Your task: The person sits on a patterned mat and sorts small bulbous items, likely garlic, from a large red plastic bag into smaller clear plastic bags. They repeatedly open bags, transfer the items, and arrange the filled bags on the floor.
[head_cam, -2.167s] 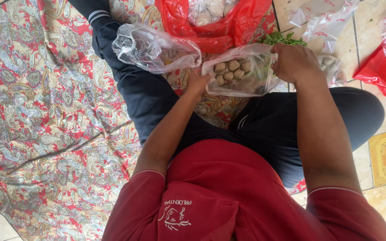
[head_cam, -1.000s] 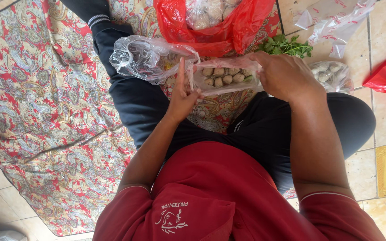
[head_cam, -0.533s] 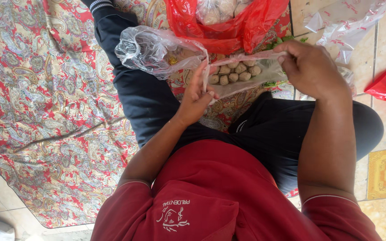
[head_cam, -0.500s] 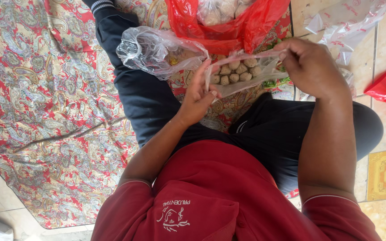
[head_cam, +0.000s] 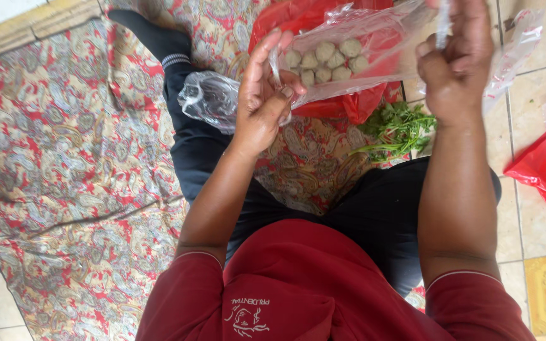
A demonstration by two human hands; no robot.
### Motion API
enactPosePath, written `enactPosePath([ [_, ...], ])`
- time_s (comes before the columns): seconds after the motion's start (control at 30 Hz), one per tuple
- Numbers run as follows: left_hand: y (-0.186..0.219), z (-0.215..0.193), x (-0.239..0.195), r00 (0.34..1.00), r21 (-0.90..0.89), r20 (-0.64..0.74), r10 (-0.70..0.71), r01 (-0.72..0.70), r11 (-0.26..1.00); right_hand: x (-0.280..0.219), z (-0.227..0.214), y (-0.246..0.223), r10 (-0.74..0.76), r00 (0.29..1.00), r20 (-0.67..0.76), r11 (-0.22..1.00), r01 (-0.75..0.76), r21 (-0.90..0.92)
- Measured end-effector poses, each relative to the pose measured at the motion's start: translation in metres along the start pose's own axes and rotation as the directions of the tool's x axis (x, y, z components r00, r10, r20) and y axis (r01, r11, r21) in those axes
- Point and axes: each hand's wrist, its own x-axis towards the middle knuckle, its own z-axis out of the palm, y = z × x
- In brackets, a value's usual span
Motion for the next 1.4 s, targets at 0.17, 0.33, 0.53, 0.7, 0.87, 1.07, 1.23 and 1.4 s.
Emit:
enactPosePath([
  [0.17,-0.054,-0.034,0.021,0.992,0.094,-0.13,-0.003,0.015,0.995,0.036,0.019,0.04,-0.06,0.992,0.109,0.922,0.097,-0.375],
  [0.33,-0.102,-0.067,0.041,0.928,0.642,-0.324,0.183,0.074,0.763,0.057,0.034,0.065,0.028,0.967,0.253,0.721,0.156,-0.675],
  [0.53,-0.143,-0.032,0.05,0.839,0.914,-0.4,0.37,0.396,0.089,0.06,0.048,0.06,-0.016,0.959,0.283,0.801,0.181,-0.57],
  [0.7,-0.202,-0.064,0.089,0.741,0.702,-0.664,0.104,0.569,0.427,0.046,0.046,0.046,0.005,0.952,0.305,0.634,0.233,-0.737],
  [0.87,-0.234,-0.133,0.088,0.749,0.009,-0.57,-0.339,0.418,0.908,0.04,0.03,0.071,0.268,0.954,0.135,0.441,0.003,-0.897],
  [1.07,-0.211,-0.139,0.076,0.741,-0.666,-0.389,-0.548,0.184,0.723,0.044,0.031,0.133,0.217,0.975,0.039,0.284,-0.025,-0.959],
  [1.23,-0.188,-0.124,0.083,0.676,-0.593,-0.411,-0.612,0.312,0.743,0.049,0.046,0.164,0.401,0.916,-0.029,0.205,-0.121,-0.971],
  [1.4,-0.203,-0.129,0.068,0.68,-0.26,-0.433,-0.592,0.535,0.804,0.059,0.041,0.17,0.252,0.966,-0.05,0.35,-0.139,-0.927],
])
